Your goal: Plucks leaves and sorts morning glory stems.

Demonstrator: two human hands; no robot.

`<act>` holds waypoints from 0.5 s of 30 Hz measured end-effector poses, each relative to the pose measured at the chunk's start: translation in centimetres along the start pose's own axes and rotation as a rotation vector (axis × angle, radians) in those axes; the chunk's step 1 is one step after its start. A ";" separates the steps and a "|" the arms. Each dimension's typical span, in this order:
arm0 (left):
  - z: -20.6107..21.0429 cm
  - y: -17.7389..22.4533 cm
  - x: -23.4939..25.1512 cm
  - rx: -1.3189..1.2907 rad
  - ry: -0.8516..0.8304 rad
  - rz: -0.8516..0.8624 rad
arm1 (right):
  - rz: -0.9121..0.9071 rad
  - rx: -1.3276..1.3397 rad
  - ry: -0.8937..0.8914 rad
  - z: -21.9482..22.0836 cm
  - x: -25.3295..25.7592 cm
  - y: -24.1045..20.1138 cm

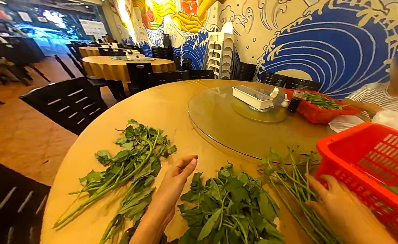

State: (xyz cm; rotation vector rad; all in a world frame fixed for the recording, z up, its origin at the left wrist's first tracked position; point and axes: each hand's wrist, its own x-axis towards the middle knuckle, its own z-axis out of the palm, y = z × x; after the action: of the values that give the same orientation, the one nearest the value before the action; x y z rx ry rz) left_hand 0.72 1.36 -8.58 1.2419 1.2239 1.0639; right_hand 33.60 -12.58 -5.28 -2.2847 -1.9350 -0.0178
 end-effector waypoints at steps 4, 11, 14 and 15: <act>0.1 -0.3 0.3 0.118 -0.061 -0.048 | -0.269 0.317 0.077 2.6 -2.0 -3.4; 0.7 -4.1 -2.2 0.410 -0.321 -0.033 | -0.064 0.794 -0.182 9.5 -1.7 -8.9; 2.2 -4.6 -4.6 0.386 -0.385 0.025 | -0.022 0.835 -0.137 10.1 -1.4 -11.5; 2.6 -4.6 -5.2 0.367 -0.390 0.040 | -0.027 0.868 -0.136 10.0 -1.2 -12.1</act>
State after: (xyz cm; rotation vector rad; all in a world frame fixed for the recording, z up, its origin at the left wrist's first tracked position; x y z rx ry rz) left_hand 2.62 -4.34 -12.90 1.6696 1.1190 0.5952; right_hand 20.62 -10.63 -14.08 -1.6878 -1.5601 0.8167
